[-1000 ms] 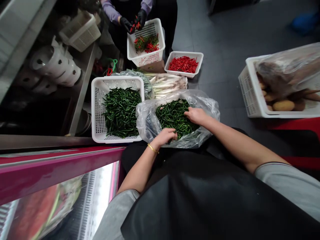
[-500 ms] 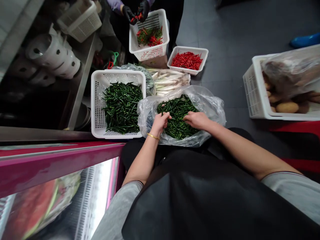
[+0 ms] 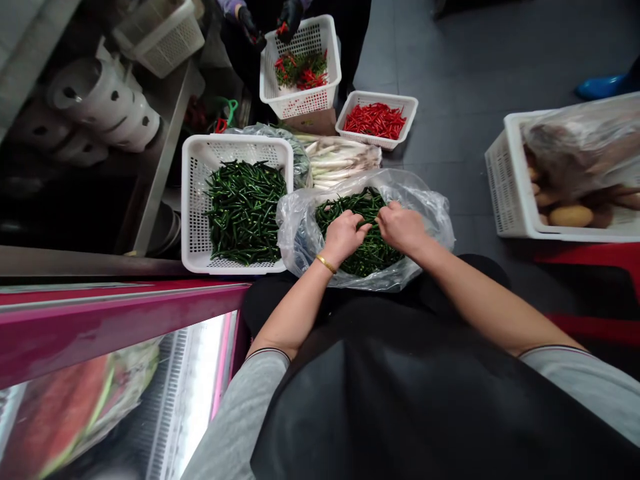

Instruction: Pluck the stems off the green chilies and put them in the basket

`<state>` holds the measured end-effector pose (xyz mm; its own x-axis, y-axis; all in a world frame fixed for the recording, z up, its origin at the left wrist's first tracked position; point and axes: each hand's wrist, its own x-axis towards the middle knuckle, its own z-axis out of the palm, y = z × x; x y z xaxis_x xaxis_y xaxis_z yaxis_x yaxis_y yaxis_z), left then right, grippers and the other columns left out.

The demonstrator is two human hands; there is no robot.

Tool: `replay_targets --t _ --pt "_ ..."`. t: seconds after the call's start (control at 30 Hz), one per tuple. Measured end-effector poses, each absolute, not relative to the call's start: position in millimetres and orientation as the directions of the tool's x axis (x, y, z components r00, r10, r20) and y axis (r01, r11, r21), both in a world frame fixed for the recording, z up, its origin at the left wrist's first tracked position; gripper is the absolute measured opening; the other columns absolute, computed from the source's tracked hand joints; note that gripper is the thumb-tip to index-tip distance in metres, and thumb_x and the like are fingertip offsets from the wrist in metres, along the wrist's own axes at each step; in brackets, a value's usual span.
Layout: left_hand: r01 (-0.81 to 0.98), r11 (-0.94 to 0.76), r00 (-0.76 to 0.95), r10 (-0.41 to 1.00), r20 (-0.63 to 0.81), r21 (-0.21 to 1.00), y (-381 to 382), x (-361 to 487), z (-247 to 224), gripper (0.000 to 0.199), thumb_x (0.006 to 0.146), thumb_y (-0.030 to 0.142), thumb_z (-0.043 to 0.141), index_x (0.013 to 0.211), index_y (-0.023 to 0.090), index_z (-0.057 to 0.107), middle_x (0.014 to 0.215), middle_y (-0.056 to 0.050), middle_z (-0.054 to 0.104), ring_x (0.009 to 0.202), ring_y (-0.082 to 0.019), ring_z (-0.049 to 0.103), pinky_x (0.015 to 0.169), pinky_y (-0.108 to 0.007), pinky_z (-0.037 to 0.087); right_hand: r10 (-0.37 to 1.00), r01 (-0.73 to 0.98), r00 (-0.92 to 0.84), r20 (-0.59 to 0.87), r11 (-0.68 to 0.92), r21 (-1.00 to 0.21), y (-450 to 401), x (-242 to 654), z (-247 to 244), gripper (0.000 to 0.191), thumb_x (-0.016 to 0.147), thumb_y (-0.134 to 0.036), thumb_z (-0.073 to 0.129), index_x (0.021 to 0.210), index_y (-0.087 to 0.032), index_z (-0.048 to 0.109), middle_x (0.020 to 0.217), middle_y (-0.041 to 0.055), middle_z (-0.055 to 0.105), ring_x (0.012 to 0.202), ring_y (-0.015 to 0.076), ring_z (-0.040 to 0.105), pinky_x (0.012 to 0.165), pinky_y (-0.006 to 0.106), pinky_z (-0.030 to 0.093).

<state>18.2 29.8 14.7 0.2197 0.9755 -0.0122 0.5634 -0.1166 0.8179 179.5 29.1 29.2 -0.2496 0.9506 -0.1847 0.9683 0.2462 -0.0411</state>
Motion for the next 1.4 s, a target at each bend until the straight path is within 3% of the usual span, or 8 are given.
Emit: replay_targets --t 0.1,0.27,0.5,0.67,0.9,1.07,1.2,1.4 --pt "0.175 0.191 0.161 0.962 -0.220 0.966 26 2 19 0.026 0.074 0.031 0.066 0.061 0.016 0.049 0.062 0.002 0.045 0.059 -0.010 0.044 0.053 -0.022 0.034 0.906 0.969 -0.245 -0.345 0.242 -0.053 22 169 8 0.051 0.092 -0.049 0.036 0.103 -0.010 0.068 0.101 0.0202 0.065 0.086 0.0277 0.064 0.070 0.034 0.043" --pt "-0.360 0.490 0.295 0.867 -0.402 0.793 17 -24 13 0.042 0.067 0.042 0.071 0.061 0.018 0.036 0.052 0.008 0.033 0.042 -0.005 0.035 0.041 -0.019 0.022 0.841 0.974 -0.227 -0.491 0.182 -0.138 25 161 -24 0.038 0.086 -0.043 0.050 0.090 -0.012 0.072 0.094 0.0183 0.070 0.092 0.0280 0.065 0.071 0.032 0.045" --pt "-0.070 0.439 0.344 0.853 -0.391 0.896 18 7 -1 0.034 0.059 0.038 0.079 0.065 0.013 0.056 0.046 0.007 0.042 0.038 -0.003 0.034 0.040 -0.020 0.021 0.851 0.764 -0.364 -0.379 0.041 -0.644 42 174 14 0.035 0.090 -0.041 0.042 0.084 -0.016 0.065 0.070 0.0053 0.068 0.061 0.0143 0.060 0.059 0.024 0.042" --pt "-0.042 0.474 0.327 0.839 -0.436 0.880 14 6 -4 0.034 0.064 0.037 0.074 0.054 0.014 0.050 0.043 0.007 0.039 0.036 -0.003 0.031 0.039 -0.021 0.019 0.951 0.925 -0.293 -0.102 0.255 -0.281 22 166 17 0.036 0.093 -0.034 0.035 0.099 -0.012 0.063 0.100 0.0165 0.066 0.079 0.0216 0.062 0.063 0.028 0.039" --pt "-0.497 0.554 0.386 0.830 -0.402 0.668 9 -42 3 0.047 0.064 0.040 0.075 0.055 0.016 0.035 0.049 0.008 0.032 0.037 -0.001 0.026 0.036 -0.017 0.014 0.748 0.882 -0.457 -0.482 0.451 -0.137 8 159 -19 0.031 0.086 -0.040 0.052 0.095 -0.014 0.067 0.100 0.0142 0.069 0.090 0.0254 0.065 0.068 0.029 0.044" --pt "-0.310 0.600 0.333 0.795 -0.507 0.737 7 -29 0 0.038 0.060 0.040 0.079 0.065 0.014 0.051 0.045 0.010 0.032 0.034 -0.002 0.026 0.035 -0.017 0.015 0.759 0.883 -0.382 -0.527 0.131 -0.451 35 172 2 0.019 0.080 -0.035 0.057 0.075 -0.017 0.063 0.076 0.0070 0.070 0.074 0.0183 0.066 0.062 0.025 0.047" --pt "-0.161 0.600 0.269 0.790 -0.550 0.783 4 -3 -8 0.041 0.061 0.047 0.078 0.067 0.013 0.056 0.044 0.008 0.037 0.035 -0.003 0.032 0.036 -0.019 0.019 0.732 0.464 -0.415 -0.540 -0.340 -0.818 33 177 18 0.026 0.075 -0.042 0.063 0.073 -0.019 0.051 0.063 0.0024 0.066 0.051 0.0137 0.061 0.050 0.025 0.049" --pt "0.013 0.613 0.519 0.671 -0.529 0.790 -11 -11 -10 0.046 0.066 0.055 0.072 0.057 0.014 0.053 0.041 0.005 0.038 0.034 -0.004 0.031 0.036 -0.022 0.018 0.683 0.114 -0.541 -0.490 -0.518 -0.848 2 177 9 0.042 0.065 -0.054 0.072 0.072 -0.016 0.056 0.062 0.0035 0.066 0.049 0.0133 0.061 0.046 0.025 0.050"
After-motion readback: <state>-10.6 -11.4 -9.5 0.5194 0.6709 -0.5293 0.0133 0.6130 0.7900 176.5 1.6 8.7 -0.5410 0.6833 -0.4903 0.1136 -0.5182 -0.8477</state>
